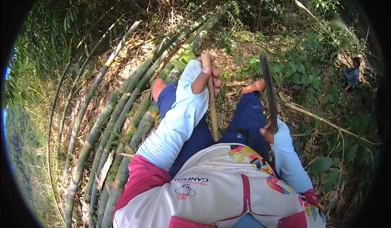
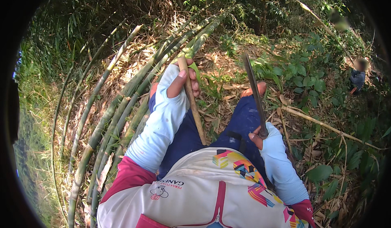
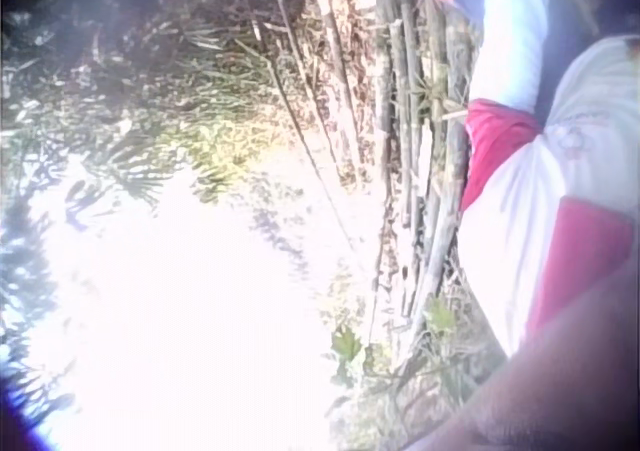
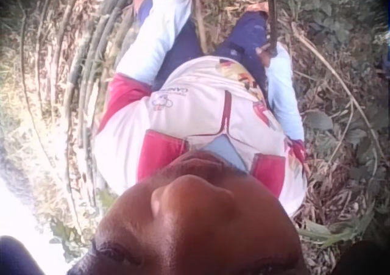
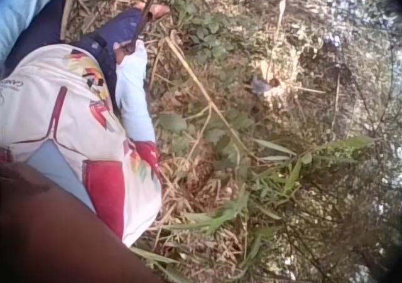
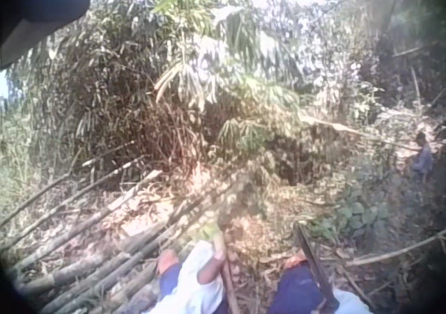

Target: The person sits on the ground in a bamboo forest and uses a large machete to chop a bamboo stalk into smaller segments. They hold the stalk between their legs and repeatedly strike it to produce uniform pieces.

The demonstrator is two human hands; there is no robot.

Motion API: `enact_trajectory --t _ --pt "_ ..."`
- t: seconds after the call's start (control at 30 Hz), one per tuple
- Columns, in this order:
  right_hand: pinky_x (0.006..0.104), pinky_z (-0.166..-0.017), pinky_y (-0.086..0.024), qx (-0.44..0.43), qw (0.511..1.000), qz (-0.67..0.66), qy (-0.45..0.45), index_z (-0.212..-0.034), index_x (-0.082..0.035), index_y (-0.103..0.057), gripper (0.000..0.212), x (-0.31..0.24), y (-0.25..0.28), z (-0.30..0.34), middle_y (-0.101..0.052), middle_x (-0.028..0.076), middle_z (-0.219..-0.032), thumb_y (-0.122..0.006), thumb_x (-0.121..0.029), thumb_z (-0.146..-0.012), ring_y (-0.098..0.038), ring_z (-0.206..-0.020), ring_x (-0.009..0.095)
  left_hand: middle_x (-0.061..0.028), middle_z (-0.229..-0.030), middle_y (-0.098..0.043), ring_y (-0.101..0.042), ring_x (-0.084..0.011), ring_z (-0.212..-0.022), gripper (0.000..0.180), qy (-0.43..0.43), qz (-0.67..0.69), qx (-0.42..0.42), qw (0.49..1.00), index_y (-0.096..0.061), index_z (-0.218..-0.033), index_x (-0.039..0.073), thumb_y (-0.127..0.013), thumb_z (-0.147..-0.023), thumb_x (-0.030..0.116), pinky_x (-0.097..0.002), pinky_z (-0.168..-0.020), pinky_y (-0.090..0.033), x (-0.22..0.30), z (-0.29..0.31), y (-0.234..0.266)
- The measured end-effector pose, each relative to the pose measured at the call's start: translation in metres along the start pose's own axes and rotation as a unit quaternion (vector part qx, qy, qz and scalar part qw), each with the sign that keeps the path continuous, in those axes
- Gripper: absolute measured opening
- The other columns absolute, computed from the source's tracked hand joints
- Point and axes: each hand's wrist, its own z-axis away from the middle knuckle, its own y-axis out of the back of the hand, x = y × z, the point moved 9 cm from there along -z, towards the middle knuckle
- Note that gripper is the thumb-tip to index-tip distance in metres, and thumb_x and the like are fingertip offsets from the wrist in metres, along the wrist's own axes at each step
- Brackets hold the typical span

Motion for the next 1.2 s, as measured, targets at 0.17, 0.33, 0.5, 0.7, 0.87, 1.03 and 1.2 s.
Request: enact_trajectory --t 0.17,0.33,0.5,0.7,0.87,1.03,1.2 --pt "0.0262 -0.061 -0.044 0.018 0.996 0.040 0.080 -0.080 -0.005 -0.057 0.022 -0.055 0.002 0.011 -0.058 0.001 -0.072 -0.078 -0.009 -0.075 -0.052 -0.066 0.008 -0.0046 -0.085 -0.056 -0.051 -0.0099 -0.070 0.038 -0.023 -0.089 -0.019 0.996 -0.049 -0.117 -0.001 -0.050 -0.099 0.032 -0.0248 -0.063 -0.042 0.004 0.020 -0.023" --pt "0.0313 -0.064 -0.047 0.054 0.967 0.159 0.194 -0.084 -0.001 -0.058 0.023 -0.121 0.012 0.029 -0.060 0.008 -0.078 -0.077 -0.012 -0.077 -0.058 -0.068 0.018 -0.0047 -0.084 -0.057 -0.052 -0.0116 -0.077 0.039 -0.027 -0.176 -0.094 0.980 -0.056 -0.108 -0.001 -0.050 -0.099 0.036 -0.0266 -0.071 -0.042 -0.019 0.043 -0.052" --pt "0.0404 -0.067 -0.049 0.008 0.898 0.254 0.360 -0.089 -0.004 -0.063 0.024 -0.173 0.003 0.065 -0.059 0.015 -0.084 -0.075 -0.010 -0.069 -0.061 -0.079 0.035 -0.0077 -0.101 -0.059 -0.058 -0.0125 -0.088 0.035 0.135 -0.004 -0.268 0.954 -0.054 -0.107 0.000 -0.062 -0.092 0.030 -0.0277 -0.077 -0.048 -0.087 0.069 -0.047" --pt "0.0423 -0.060 -0.042 -0.028 0.808 0.412 0.420 -0.076 -0.014 -0.064 0.031 -0.174 -0.015 0.087 -0.054 0.006 -0.068 -0.071 -0.008 -0.047 -0.056 -0.066 0.028 -0.0085 -0.103 -0.061 -0.060 -0.0131 -0.087 0.032 0.232 -0.003 -0.307 0.923 -0.054 -0.103 0.001 -0.067 -0.089 0.026 -0.0282 -0.076 -0.049 -0.115 0.121 -0.059" --pt "0.0419 -0.059 -0.041 -0.037 0.811 0.393 0.432 -0.076 -0.015 -0.063 0.030 -0.173 -0.016 0.096 -0.052 0.004 -0.064 -0.069 -0.008 -0.047 -0.056 -0.063 0.028 -0.0086 -0.099 -0.062 -0.060 -0.0137 -0.084 0.029 0.240 -0.039 -0.303 0.922 -0.056 -0.100 0.001 -0.068 -0.087 0.024 -0.0284 -0.074 -0.049 -0.119 0.126 -0.067" --pt "0.0417 -0.059 -0.041 -0.078 0.808 0.414 0.411 -0.076 -0.015 -0.063 0.030 -0.171 -0.018 0.096 -0.051 0.004 -0.064 -0.069 -0.008 -0.047 -0.055 -0.063 0.027 -0.0087 -0.095 -0.063 -0.061 -0.0143 -0.081 0.026 0.247 -0.050 -0.303 0.919 -0.058 -0.096 0.002 -0.070 -0.085 0.023 -0.0286 -0.072 -0.049 -0.121 0.129 -0.072" --pt "0.0418 -0.060 -0.042 -0.081 0.796 0.435 0.413 -0.074 -0.015 -0.063 0.027 -0.165 -0.017 0.098 -0.050 0.004 -0.061 -0.071 -0.010 -0.048 -0.055 -0.063 0.027 -0.0088 -0.091 -0.064 -0.061 -0.0150 -0.078 0.023 0.262 -0.055 -0.303 0.915 -0.059 -0.092 0.003 -0.071 -0.083 0.021 -0.0288 -0.069 -0.049 -0.121 0.134 -0.073"
